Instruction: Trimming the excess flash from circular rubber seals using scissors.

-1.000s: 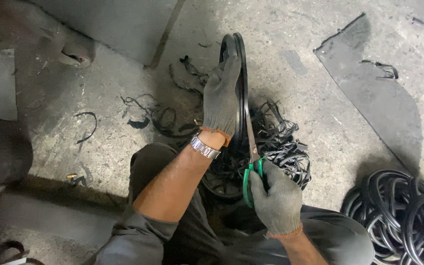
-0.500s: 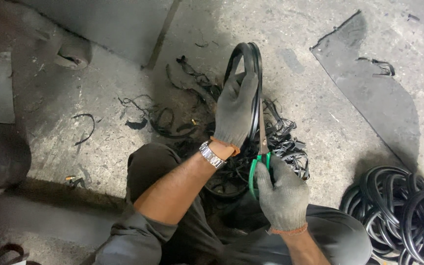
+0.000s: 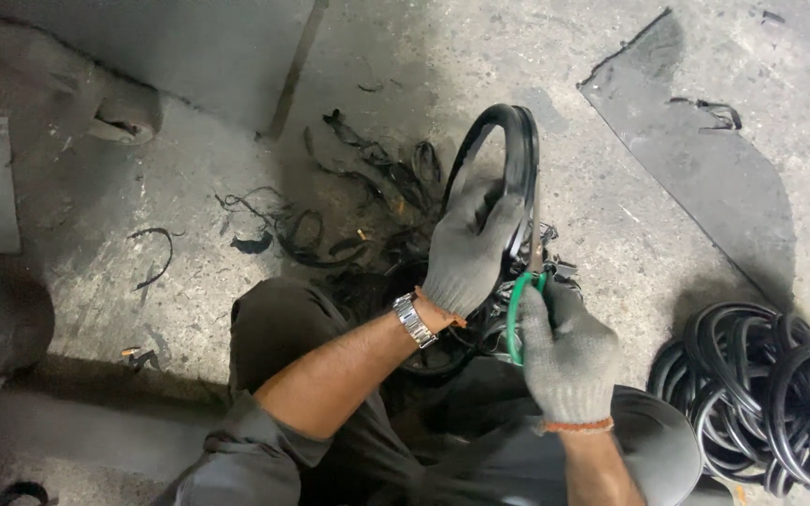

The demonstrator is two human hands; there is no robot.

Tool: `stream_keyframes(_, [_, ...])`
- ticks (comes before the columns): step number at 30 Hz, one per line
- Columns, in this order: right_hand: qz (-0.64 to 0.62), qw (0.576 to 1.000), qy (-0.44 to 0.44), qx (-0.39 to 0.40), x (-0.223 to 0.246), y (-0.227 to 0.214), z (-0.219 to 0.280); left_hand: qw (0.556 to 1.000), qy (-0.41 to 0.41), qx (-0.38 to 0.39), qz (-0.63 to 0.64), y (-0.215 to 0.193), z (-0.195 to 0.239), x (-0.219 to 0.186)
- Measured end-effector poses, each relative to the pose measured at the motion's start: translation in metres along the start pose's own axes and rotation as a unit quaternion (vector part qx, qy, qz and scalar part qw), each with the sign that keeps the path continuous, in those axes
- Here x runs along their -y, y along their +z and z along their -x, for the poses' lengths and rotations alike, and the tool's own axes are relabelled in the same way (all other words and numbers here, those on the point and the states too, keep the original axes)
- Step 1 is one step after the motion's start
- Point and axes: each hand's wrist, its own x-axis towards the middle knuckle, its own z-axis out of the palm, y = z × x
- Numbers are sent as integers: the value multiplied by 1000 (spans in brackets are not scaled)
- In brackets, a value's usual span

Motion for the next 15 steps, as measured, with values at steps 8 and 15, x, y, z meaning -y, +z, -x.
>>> stream_keyframes(8, [-41,992,118,29,-21,-10,-12,990,56,48,-117,3,-9,21])
stream_keyframes(15, [-30,986,146,69,-1,-7,-9,928,-199,-6,315,-12,-31,6])
